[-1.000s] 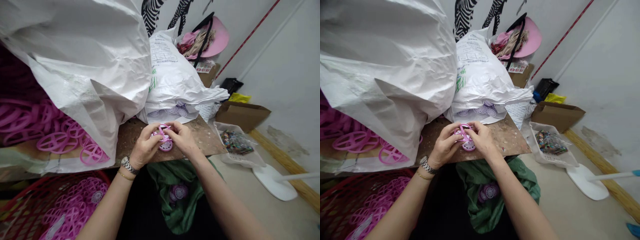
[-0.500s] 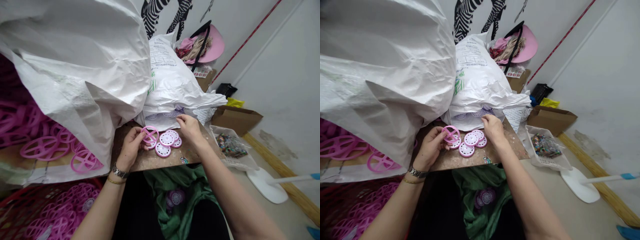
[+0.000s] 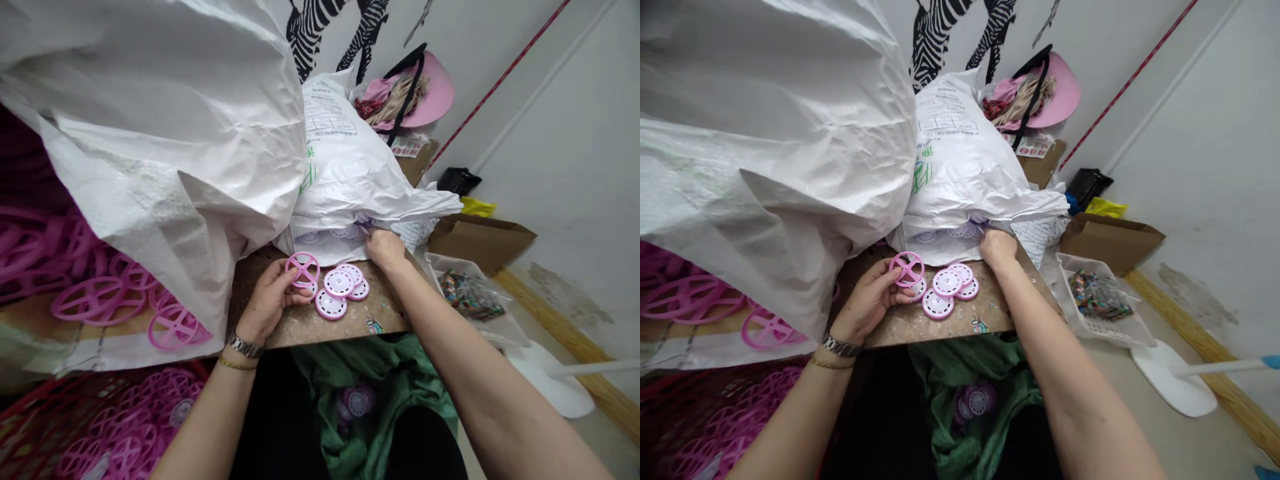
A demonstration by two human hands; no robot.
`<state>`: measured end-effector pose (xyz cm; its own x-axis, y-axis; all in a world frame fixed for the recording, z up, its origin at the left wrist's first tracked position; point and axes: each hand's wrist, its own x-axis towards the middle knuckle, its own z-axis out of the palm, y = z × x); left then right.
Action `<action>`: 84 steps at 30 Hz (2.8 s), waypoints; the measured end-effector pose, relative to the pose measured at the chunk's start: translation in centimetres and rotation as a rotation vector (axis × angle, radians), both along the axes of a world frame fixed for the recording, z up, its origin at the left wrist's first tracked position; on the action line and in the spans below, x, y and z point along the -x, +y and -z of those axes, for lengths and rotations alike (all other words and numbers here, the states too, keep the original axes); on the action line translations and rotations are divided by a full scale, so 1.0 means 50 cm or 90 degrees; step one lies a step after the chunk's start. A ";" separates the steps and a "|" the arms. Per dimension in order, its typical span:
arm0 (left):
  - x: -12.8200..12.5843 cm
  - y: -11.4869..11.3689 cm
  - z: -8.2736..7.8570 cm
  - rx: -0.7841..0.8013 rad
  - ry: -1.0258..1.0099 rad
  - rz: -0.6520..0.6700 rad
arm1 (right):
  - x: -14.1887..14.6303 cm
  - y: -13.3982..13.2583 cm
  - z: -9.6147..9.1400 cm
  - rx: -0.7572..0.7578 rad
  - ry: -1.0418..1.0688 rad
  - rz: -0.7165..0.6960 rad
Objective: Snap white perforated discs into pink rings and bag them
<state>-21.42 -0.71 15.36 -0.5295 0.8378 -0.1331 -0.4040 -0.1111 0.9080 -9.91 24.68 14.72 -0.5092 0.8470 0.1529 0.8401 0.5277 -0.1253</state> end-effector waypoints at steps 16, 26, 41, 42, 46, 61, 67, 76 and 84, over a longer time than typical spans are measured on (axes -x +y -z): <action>-0.008 -0.006 0.021 -0.059 0.273 -0.033 | -0.090 -0.226 -0.070 0.525 0.738 -0.166; -0.009 -0.019 0.029 -0.256 0.737 -0.106 | -0.088 -0.300 -0.084 0.878 0.782 -0.054; -0.019 -0.026 -0.003 -0.094 0.103 0.196 | -0.061 -0.309 -0.042 0.546 0.773 -0.148; -0.019 -0.025 -0.003 -0.083 0.092 0.186 | -0.060 -0.311 -0.039 0.528 0.762 -0.165; -0.015 -0.019 0.006 -0.058 0.083 0.149 | -0.052 -0.320 -0.026 0.421 0.715 -0.228; -0.014 -0.019 0.014 -0.088 0.311 0.108 | -0.050 -0.328 -0.033 0.398 0.625 -0.285; -0.026 -0.026 0.004 -0.071 0.529 -0.006 | -0.052 -0.344 -0.037 0.330 0.591 -0.329; -0.012 -0.018 0.017 -0.071 0.542 0.033 | -0.034 -0.331 -0.038 0.401 0.614 -0.279; -0.023 -0.021 0.023 -0.028 0.417 0.060 | -0.033 -0.326 -0.047 0.361 0.560 -0.304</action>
<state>-20.26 -1.78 14.21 -0.4133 0.8818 0.2273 0.2198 -0.1456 0.9646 -8.27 8.39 17.06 -0.7029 0.6567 0.2732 0.0736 0.4492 -0.8904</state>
